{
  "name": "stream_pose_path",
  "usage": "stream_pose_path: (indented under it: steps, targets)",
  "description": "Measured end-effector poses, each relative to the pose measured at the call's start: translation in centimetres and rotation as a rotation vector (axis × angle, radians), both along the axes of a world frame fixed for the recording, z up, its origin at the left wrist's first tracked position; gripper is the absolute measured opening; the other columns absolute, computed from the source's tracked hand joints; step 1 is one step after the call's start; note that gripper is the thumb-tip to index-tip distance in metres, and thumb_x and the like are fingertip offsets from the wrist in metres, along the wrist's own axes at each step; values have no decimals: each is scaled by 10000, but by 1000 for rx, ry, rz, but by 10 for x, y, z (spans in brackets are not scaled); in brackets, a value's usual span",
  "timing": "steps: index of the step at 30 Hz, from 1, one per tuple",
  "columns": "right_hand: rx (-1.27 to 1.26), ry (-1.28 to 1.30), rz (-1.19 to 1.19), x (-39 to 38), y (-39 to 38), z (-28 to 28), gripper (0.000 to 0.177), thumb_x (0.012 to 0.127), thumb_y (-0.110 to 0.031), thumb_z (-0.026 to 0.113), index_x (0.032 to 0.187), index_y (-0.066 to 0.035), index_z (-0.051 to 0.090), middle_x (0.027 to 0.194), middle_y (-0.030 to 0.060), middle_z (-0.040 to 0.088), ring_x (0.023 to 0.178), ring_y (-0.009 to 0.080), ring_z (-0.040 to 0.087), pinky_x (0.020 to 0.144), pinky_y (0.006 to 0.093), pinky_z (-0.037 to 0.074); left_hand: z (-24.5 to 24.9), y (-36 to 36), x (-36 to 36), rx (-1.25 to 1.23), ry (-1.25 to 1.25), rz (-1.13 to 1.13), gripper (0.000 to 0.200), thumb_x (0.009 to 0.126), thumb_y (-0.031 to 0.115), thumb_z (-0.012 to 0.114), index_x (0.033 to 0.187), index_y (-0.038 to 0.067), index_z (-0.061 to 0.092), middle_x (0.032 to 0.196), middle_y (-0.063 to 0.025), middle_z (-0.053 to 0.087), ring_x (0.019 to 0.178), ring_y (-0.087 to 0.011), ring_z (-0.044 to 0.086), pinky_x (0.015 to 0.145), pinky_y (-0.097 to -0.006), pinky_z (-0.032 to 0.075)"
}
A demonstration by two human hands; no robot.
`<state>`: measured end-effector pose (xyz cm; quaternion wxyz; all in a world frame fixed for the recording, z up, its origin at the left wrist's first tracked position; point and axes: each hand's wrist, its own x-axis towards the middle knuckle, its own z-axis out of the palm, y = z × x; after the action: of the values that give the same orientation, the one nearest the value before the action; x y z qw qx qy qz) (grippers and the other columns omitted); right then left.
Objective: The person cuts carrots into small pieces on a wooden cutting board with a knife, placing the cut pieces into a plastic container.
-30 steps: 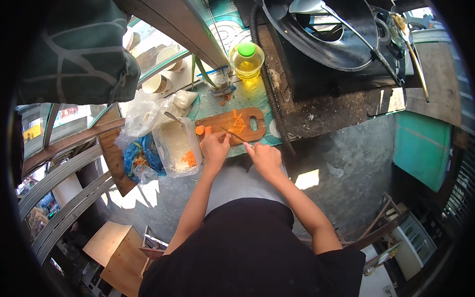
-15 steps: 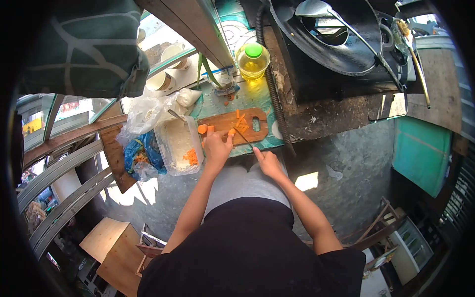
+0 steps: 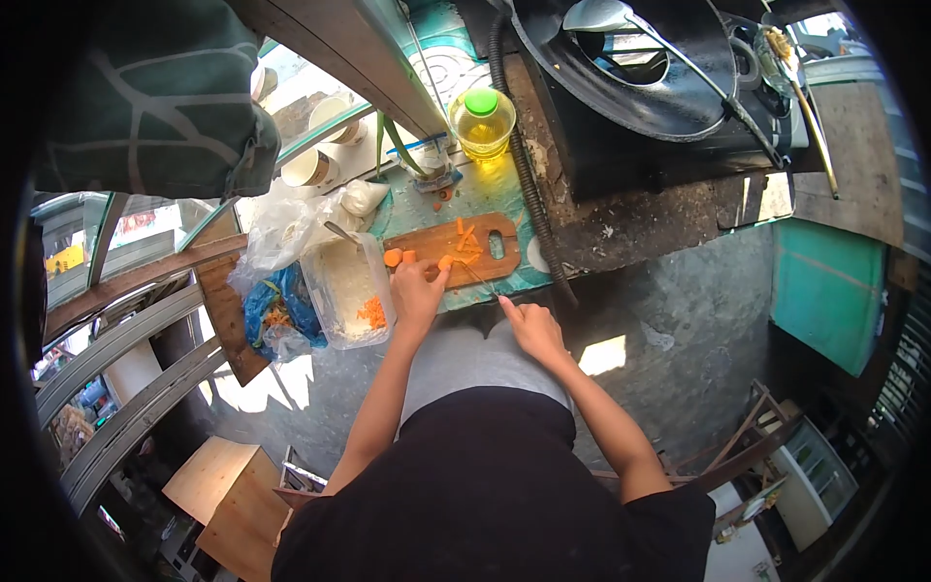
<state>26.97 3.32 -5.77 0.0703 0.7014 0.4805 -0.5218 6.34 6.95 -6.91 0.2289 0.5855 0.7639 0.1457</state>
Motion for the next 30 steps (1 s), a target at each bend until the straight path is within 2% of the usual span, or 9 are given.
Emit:
stream_pose_path:
  steps: [6,9,11,15,17,21,23,30]
  targets:
    - [-3,-3,-70,-8,4,-4,672,926,-581,430,745,22,664,777,271,640,841,446,628,750,485,476,2,-1,-3,-24,-16,19,244,747,258,740,829,29,725,724,-119,673,776,-299,622,748,-407,455]
    - [70,-50,-45,-6,7,7,671,928,-576,428,741,25,663,769,266,639,835,440,630,750,483,478,0,-1,-4,101,46,-36,233,736,245,740,832,33,718,729,-113,673,782,-292,625,758,-403,456]
    - [40,12,48,-5,8,9,666,929,-569,429,742,25,665,767,262,640,829,434,631,749,483,480,2,0,-4,56,43,-17,232,726,240,742,834,35,719,732,-104,678,788,-283,627,752,-402,459]
    - [44,6,53,-6,1,-1,664,930,-568,429,743,22,668,764,266,639,825,433,632,746,484,480,-2,0,-6,-40,16,19,228,719,235,742,836,40,722,728,-93,682,789,-277,629,743,-407,462]
    - [56,-21,-4,-8,0,-4,665,930,-567,431,735,24,665,756,272,635,823,438,630,744,488,479,-4,-2,-7,-42,-22,39,239,701,250,746,823,46,718,740,-74,670,799,-271,604,734,-403,421]
    - [51,-25,-57,-10,2,-3,668,929,-568,432,728,26,663,749,277,631,818,443,629,742,492,477,-4,-2,-11,-31,-34,59,236,702,250,746,816,45,718,735,-70,670,797,-264,605,730,-402,423]
    - [50,12,-38,-11,1,0,670,927,-572,431,725,22,664,759,272,637,825,443,630,744,495,475,0,-1,-12,-49,-18,59,216,705,226,746,813,41,719,735,-73,694,769,-261,637,733,-388,483]
    - [-6,26,-27,-26,0,-3,664,922,-578,432,735,10,676,778,257,650,842,436,633,751,496,472,-1,-3,-7,-40,-32,69,221,709,227,744,814,35,719,744,-74,697,779,-260,638,737,-382,482]
